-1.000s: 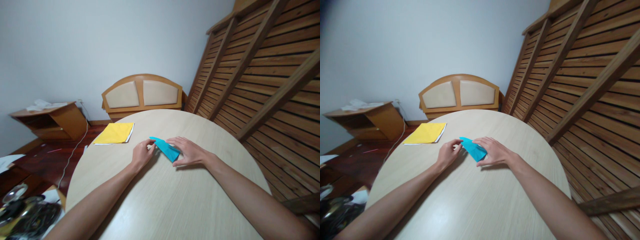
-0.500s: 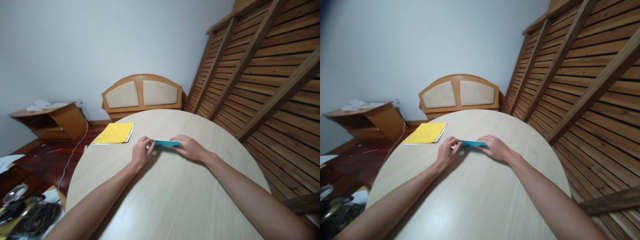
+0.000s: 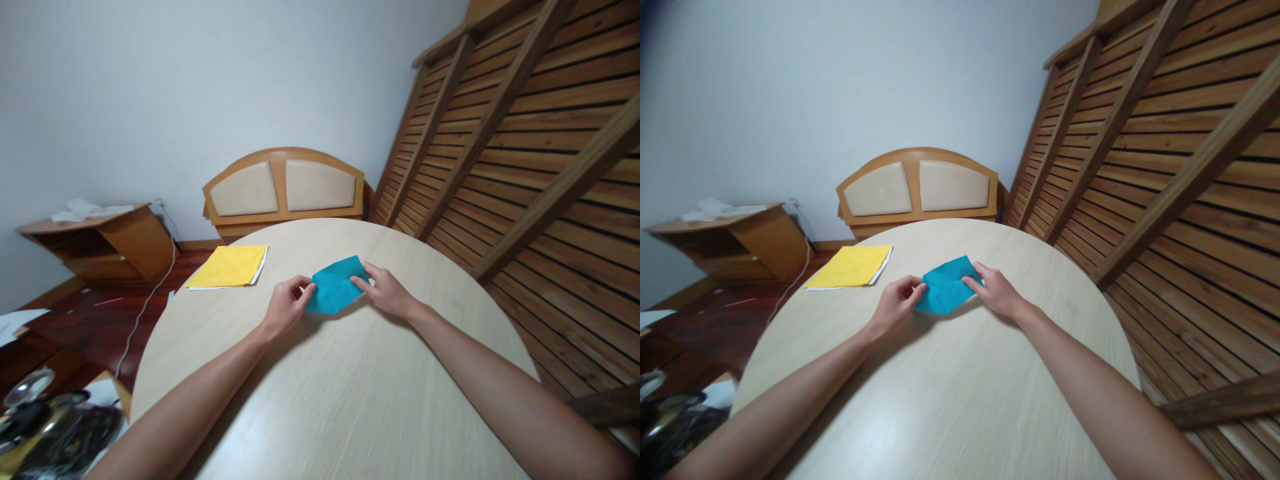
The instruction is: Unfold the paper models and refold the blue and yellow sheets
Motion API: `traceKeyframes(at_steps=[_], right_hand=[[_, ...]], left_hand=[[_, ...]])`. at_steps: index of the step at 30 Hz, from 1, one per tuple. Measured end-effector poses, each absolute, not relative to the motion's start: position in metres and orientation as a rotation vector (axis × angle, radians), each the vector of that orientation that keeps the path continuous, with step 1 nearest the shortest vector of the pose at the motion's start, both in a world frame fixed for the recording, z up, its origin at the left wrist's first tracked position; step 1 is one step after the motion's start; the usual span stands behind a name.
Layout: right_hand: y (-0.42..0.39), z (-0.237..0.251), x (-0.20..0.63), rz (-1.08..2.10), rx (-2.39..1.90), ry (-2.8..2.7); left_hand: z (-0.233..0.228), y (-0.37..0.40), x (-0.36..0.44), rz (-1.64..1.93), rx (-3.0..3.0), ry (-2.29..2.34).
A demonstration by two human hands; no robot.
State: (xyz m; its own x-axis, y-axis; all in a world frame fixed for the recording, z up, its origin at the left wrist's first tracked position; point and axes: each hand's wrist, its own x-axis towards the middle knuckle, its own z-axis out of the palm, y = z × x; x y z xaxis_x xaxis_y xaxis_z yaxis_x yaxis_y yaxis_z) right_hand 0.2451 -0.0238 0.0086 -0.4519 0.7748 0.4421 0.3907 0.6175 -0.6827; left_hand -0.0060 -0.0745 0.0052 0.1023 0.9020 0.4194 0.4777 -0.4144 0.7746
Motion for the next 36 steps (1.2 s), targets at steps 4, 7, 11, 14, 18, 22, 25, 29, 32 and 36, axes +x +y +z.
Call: traceKeyframes(at_steps=[4,7,11,14,18,22,25,29,32,36], right_hand=[[-0.024,0.007,0.243,0.771,-0.875,-2.050],[-0.024,0.007,0.243,0.822,-0.855,-2.045],[-0.024,0.008,0.244,0.871,-0.846,-2.015],[-0.025,0.009,0.244,0.867,-0.848,-2.054],[-0.026,0.009,0.245,0.842,-0.865,-2.124],[-0.025,0.008,0.245,0.838,-0.866,-2.162],[-0.025,0.007,0.245,0.881,-0.858,-2.175],[-0.028,0.007,0.243,0.902,-0.870,-2.185],[-0.029,0.007,0.241,0.891,-0.882,-2.171],[-0.028,0.006,0.241,0.865,-0.899,-2.155]], left_hand=[[0.005,-0.072,-0.005,1.281,1.681,1.292],[0.008,-0.073,-0.004,1.258,1.558,1.263],[0.009,-0.073,-0.003,1.246,1.547,1.253],[0.005,-0.070,-0.003,1.254,1.565,1.286],[-0.001,-0.066,-0.004,1.245,1.594,1.312],[-0.003,-0.065,-0.005,1.216,1.625,1.315],[-0.004,-0.065,-0.004,1.215,1.619,1.337],[-0.005,-0.065,-0.004,1.212,1.613,1.320],[-0.004,-0.065,-0.003,1.184,1.623,1.318],[-0.001,-0.066,-0.003,1.163,1.587,1.271]])
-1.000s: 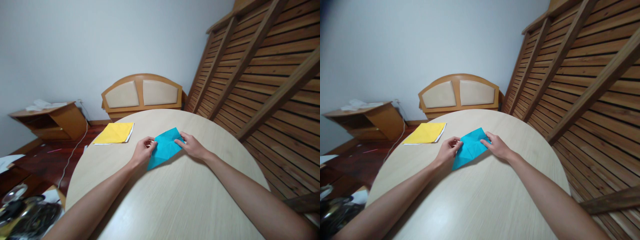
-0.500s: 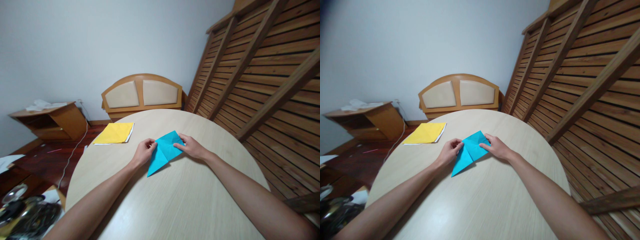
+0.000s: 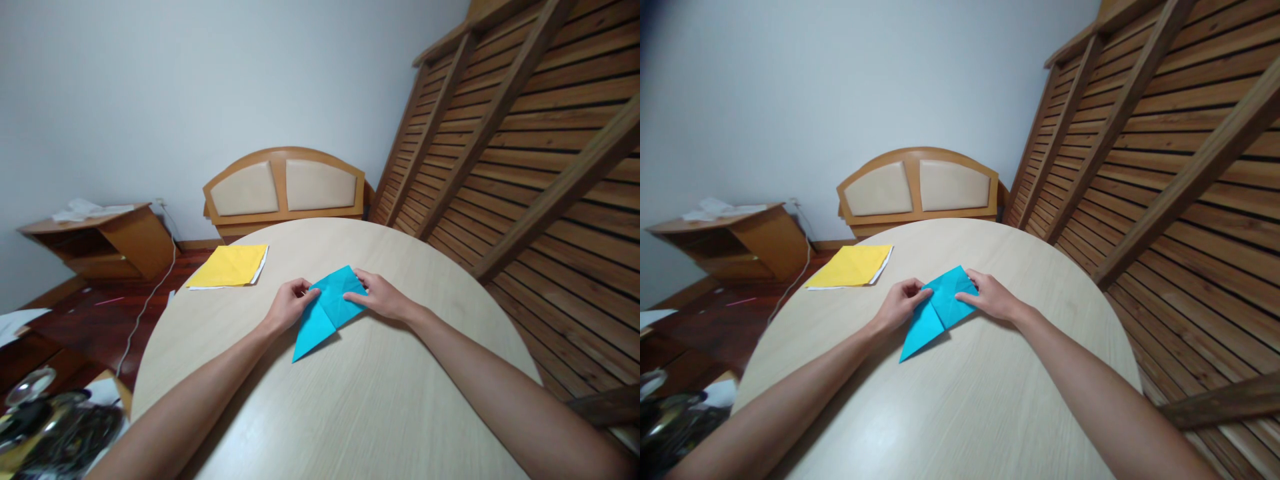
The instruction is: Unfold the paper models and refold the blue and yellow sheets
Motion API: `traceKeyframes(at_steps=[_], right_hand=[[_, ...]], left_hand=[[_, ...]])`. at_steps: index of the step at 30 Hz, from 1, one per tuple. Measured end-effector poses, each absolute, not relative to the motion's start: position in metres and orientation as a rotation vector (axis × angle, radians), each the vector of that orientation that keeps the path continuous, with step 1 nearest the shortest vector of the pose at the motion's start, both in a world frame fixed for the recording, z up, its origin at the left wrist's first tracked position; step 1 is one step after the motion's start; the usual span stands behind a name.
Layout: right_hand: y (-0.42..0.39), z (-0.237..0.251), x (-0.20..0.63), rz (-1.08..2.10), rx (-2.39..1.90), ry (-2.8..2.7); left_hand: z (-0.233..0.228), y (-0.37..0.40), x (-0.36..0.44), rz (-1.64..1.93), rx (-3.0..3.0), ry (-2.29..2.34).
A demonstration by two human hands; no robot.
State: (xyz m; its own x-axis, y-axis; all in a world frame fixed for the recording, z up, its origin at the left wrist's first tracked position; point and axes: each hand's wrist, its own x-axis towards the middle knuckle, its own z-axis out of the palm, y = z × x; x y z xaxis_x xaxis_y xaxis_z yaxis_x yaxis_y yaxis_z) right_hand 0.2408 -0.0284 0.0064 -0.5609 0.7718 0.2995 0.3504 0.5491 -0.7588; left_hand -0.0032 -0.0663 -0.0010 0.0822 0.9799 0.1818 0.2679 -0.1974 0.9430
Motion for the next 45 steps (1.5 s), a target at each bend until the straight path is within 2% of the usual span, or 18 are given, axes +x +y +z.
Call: traceKeyframes(at_steps=[18,45], right_hand=[[-0.031,0.011,0.238,0.933,-0.857,-2.162],[-0.027,0.014,0.252,1.219,-0.846,-2.266]], left_hand=[[0.008,-0.067,-0.008,0.969,1.482,1.202],[0.010,-0.067,-0.012,0.984,1.439,1.221]])
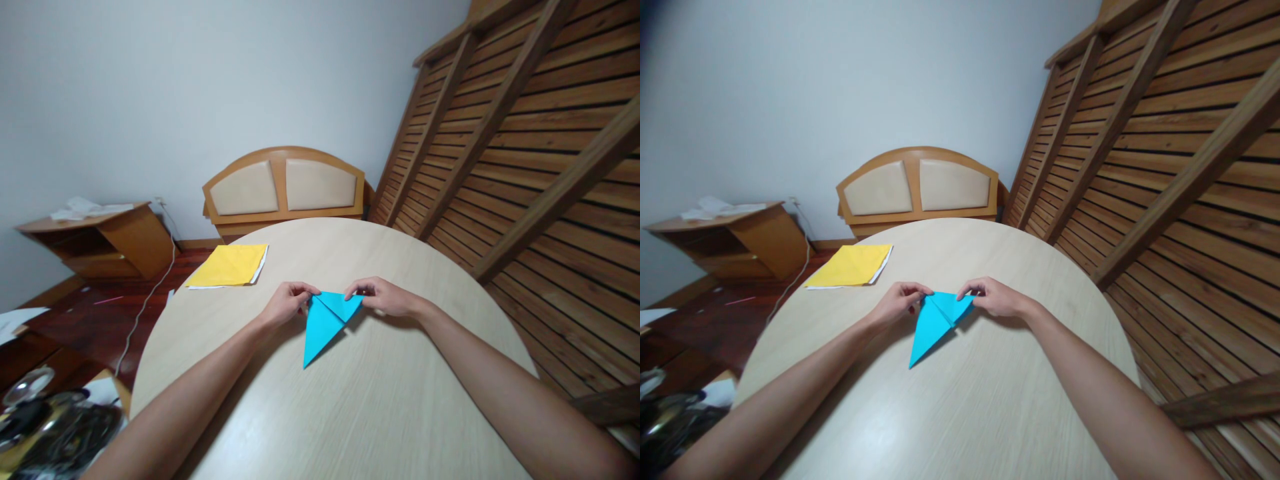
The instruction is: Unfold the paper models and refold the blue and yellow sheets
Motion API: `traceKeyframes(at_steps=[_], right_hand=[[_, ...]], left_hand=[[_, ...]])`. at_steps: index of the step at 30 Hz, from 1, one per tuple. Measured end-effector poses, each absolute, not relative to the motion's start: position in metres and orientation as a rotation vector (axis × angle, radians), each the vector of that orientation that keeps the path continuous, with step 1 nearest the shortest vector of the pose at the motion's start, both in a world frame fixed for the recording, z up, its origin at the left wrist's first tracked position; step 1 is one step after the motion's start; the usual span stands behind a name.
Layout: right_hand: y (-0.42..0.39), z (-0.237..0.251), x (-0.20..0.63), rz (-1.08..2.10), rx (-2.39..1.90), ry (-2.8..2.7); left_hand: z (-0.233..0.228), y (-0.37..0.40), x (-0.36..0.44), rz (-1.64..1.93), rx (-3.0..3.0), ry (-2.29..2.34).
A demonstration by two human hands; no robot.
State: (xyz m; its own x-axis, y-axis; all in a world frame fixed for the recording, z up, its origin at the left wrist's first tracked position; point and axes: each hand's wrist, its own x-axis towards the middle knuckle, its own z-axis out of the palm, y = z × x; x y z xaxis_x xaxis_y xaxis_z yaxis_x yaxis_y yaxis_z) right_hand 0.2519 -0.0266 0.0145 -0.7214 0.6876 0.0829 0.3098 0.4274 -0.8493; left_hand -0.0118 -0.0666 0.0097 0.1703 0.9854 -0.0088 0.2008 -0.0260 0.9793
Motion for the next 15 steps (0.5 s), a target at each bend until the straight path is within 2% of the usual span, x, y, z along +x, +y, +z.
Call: traceKeyframes(at_steps=[10,15], right_hand=[[-0.029,0.025,0.254,1.272,-0.676,-2.347],[-0.036,0.020,0.241,1.170,-0.924,-2.198]], left_hand=[[0.010,-0.068,-0.011,1.065,1.508,1.295],[0.008,-0.069,-0.004,1.076,1.514,1.236]])
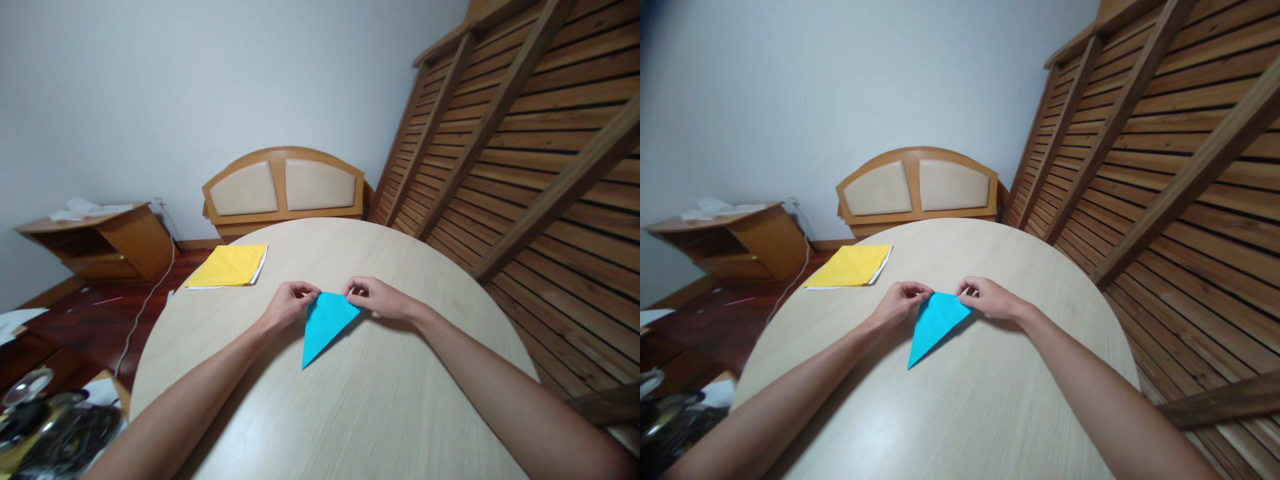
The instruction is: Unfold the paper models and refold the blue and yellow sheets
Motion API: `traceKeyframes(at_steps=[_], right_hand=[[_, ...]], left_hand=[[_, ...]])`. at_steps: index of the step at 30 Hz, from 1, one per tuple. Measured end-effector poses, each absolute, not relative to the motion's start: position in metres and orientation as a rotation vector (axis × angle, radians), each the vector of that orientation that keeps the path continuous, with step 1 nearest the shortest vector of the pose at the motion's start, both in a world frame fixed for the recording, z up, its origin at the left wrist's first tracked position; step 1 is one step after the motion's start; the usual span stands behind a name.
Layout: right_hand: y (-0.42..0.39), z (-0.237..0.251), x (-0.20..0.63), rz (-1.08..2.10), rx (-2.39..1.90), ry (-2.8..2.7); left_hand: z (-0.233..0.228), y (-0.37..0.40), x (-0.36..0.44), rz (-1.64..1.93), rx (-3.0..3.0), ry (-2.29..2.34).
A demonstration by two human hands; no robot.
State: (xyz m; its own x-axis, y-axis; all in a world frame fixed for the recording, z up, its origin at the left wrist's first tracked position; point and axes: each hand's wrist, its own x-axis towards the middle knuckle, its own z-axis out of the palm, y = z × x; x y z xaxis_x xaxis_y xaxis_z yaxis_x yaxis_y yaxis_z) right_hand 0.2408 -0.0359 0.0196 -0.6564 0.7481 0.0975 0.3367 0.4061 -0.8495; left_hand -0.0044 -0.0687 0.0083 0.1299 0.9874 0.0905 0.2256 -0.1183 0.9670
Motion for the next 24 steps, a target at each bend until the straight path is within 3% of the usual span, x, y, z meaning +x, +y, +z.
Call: traceKeyframes(at_steps=[24], right_hand=[[-0.051,0.020,0.219,1.087,-0.880,-2.338]], left_hand=[[0.009,-0.081,0.011,0.749,1.446,1.180]])
